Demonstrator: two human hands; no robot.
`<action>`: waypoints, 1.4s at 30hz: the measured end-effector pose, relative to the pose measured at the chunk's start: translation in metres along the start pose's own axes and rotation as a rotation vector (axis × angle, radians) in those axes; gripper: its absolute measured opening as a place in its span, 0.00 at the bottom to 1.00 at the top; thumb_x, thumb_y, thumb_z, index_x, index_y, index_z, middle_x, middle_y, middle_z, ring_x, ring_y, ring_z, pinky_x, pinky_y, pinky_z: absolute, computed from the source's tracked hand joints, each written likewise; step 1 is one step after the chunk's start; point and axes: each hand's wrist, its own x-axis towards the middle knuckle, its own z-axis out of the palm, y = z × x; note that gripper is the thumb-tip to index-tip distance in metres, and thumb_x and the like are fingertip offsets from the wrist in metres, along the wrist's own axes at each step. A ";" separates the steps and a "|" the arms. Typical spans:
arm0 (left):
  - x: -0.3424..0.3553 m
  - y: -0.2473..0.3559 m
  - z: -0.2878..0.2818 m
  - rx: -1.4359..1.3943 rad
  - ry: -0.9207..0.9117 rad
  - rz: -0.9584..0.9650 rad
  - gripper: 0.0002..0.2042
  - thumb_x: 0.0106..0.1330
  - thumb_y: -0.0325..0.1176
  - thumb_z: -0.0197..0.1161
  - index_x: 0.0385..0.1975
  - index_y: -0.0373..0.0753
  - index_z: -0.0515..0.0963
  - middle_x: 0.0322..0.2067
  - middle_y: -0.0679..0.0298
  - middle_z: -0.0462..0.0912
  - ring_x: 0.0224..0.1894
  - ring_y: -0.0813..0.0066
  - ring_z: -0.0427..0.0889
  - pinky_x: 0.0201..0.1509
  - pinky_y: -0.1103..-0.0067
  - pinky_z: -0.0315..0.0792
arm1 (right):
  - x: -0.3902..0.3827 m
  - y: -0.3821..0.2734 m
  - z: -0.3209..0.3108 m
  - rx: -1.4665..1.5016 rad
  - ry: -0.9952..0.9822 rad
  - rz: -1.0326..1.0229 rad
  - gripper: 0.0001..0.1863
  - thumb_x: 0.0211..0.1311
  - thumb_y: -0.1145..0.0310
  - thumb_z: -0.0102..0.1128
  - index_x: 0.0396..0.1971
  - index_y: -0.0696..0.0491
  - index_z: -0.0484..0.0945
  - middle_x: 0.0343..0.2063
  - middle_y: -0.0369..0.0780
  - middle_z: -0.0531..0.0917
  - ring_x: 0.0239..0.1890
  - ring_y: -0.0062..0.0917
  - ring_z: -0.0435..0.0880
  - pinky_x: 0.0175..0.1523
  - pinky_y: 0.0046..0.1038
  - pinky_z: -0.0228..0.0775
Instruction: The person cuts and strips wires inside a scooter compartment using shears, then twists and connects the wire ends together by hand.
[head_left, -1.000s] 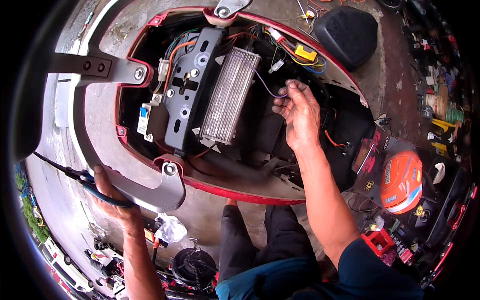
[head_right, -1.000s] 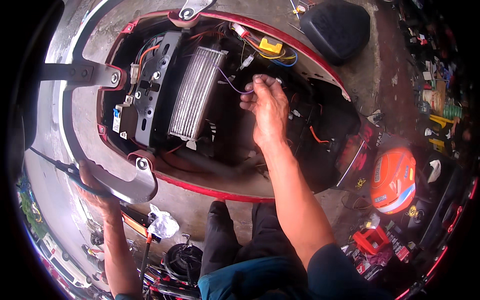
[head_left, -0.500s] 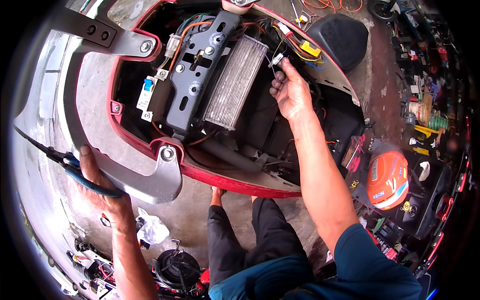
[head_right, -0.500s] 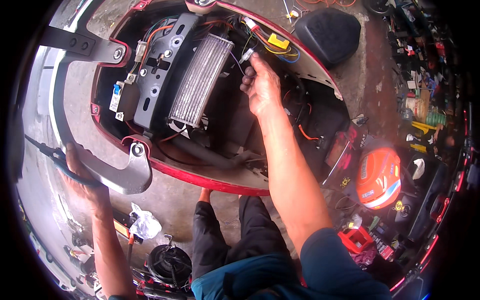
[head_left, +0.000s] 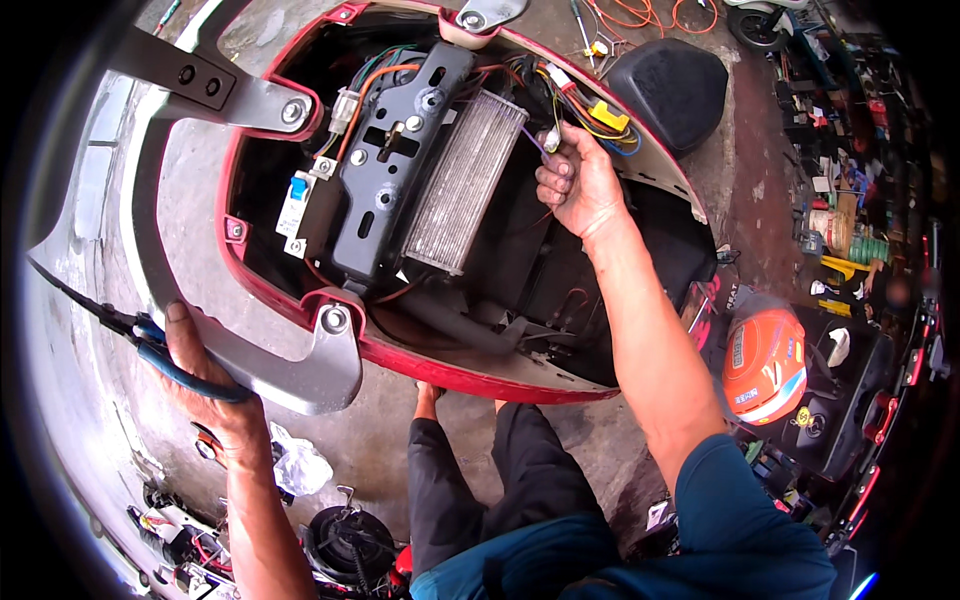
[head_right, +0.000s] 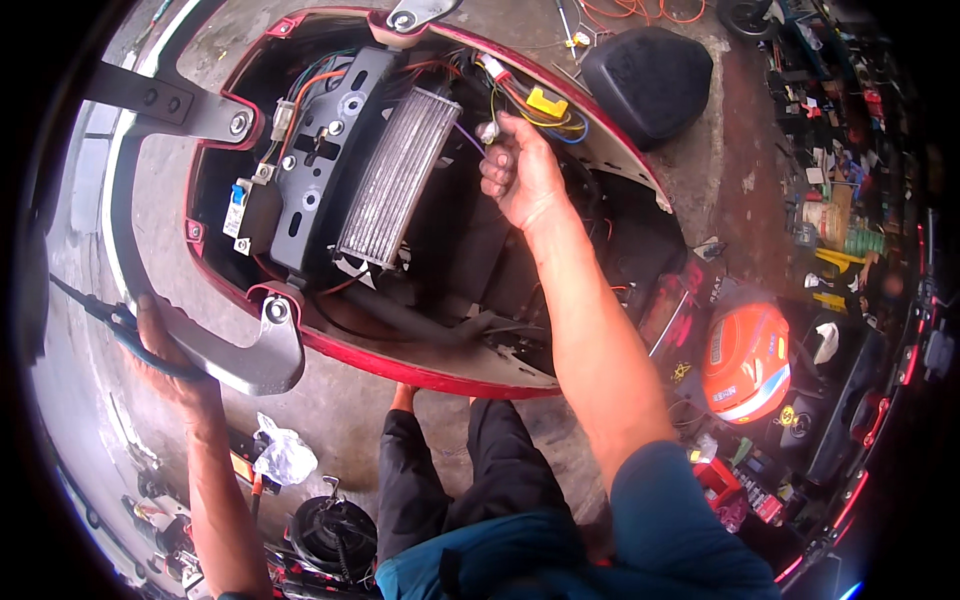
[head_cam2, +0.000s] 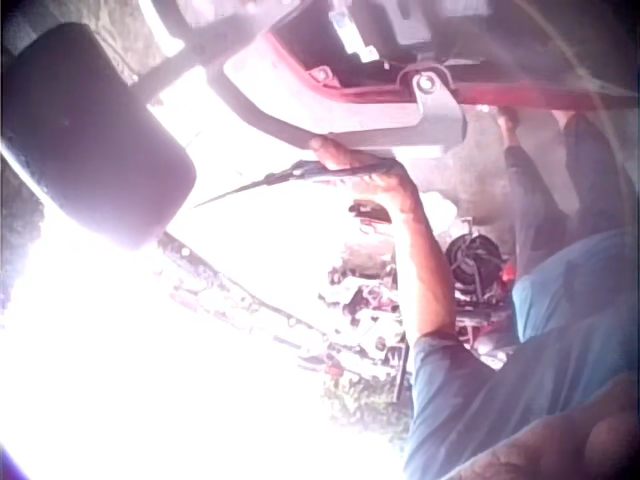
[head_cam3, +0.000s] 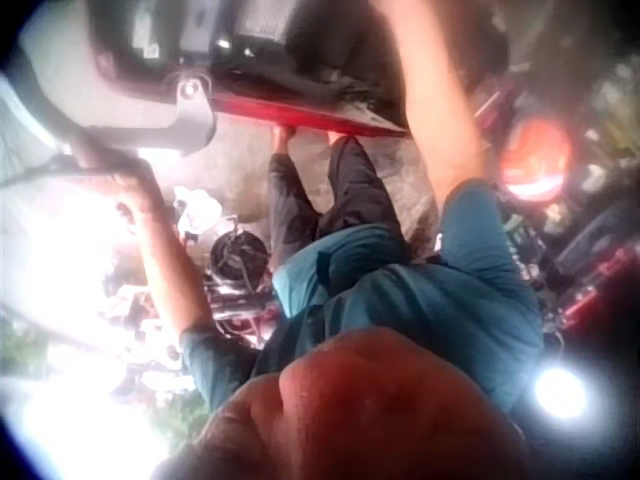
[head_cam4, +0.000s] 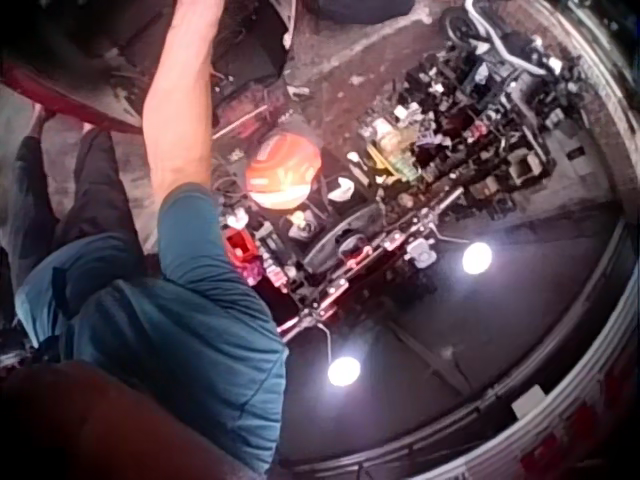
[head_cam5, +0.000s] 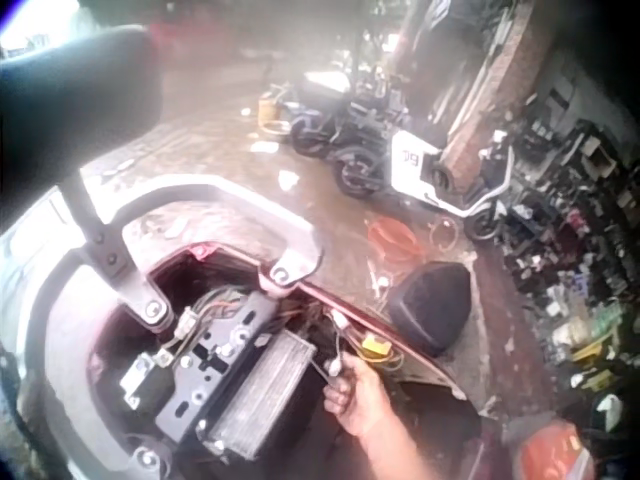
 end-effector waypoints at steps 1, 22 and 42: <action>0.000 -0.003 -0.001 -0.090 -0.012 -0.101 0.19 0.66 0.45 0.50 0.33 0.31 0.72 0.27 0.61 0.70 0.30 0.76 0.73 0.32 0.78 0.67 | -0.003 0.001 0.003 -0.011 0.034 -0.001 0.15 0.59 0.55 0.47 0.27 0.52 0.74 0.10 0.27 0.58 0.12 0.14 0.56 0.19 0.19 0.48; 0.004 -0.030 -0.014 0.434 -0.102 0.643 0.22 0.71 0.42 0.36 0.56 0.36 0.66 0.32 0.55 0.71 0.31 0.66 0.74 0.30 0.73 0.70 | -0.015 0.006 -0.005 0.156 -0.032 0.049 0.18 0.62 0.51 0.51 0.34 0.52 0.74 0.12 0.27 0.59 0.15 0.13 0.58 0.22 0.17 0.51; 0.003 -0.023 -0.011 0.433 -0.097 0.612 0.24 0.71 0.45 0.35 0.55 0.35 0.67 0.28 0.58 0.70 0.27 0.70 0.73 0.26 0.76 0.69 | -0.021 -0.006 0.022 0.214 0.074 0.101 0.18 0.61 0.49 0.52 0.31 0.51 0.75 0.17 0.28 0.63 0.18 0.16 0.60 0.23 0.18 0.52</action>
